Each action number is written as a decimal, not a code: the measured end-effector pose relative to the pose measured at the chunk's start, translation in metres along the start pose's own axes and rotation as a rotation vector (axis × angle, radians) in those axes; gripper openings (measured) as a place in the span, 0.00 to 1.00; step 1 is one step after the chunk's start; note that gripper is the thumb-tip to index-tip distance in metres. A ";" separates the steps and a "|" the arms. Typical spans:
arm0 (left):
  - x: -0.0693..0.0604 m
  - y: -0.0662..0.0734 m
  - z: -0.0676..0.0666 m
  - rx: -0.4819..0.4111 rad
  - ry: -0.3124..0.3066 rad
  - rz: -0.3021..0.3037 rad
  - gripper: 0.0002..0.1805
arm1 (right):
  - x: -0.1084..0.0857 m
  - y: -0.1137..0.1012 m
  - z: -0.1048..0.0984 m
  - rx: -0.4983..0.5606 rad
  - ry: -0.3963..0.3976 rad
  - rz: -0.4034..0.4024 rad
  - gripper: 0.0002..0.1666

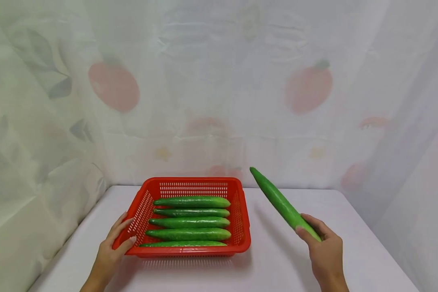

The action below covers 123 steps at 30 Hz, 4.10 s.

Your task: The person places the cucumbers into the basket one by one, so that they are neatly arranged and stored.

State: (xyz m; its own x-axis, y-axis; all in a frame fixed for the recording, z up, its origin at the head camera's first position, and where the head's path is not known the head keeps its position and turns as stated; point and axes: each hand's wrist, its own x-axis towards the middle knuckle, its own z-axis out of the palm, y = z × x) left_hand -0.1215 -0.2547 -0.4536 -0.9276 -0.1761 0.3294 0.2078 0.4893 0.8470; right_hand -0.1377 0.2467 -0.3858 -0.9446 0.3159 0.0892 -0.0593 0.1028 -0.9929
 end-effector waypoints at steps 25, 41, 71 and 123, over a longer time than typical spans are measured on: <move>0.000 -0.002 0.000 0.010 0.018 0.028 0.26 | 0.013 -0.038 0.054 0.163 -0.330 -0.233 0.21; -0.001 0.001 0.001 -0.037 0.003 -0.007 0.27 | 0.041 -0.022 0.107 0.086 -0.564 -0.241 0.22; 0.000 0.000 0.001 -0.027 0.006 -0.030 0.27 | 0.060 -0.006 0.160 -0.075 -0.811 -0.171 0.20; 0.001 0.003 -0.001 -0.007 0.006 -0.037 0.27 | 0.036 -0.014 0.189 -0.021 -0.867 -0.084 0.11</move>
State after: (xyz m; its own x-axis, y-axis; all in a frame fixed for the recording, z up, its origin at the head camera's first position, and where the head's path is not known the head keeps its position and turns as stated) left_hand -0.1218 -0.2542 -0.4504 -0.9329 -0.1989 0.3002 0.1757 0.4762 0.8616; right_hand -0.2318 0.0784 -0.3831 -0.8506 -0.5220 0.0630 -0.1424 0.1135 -0.9833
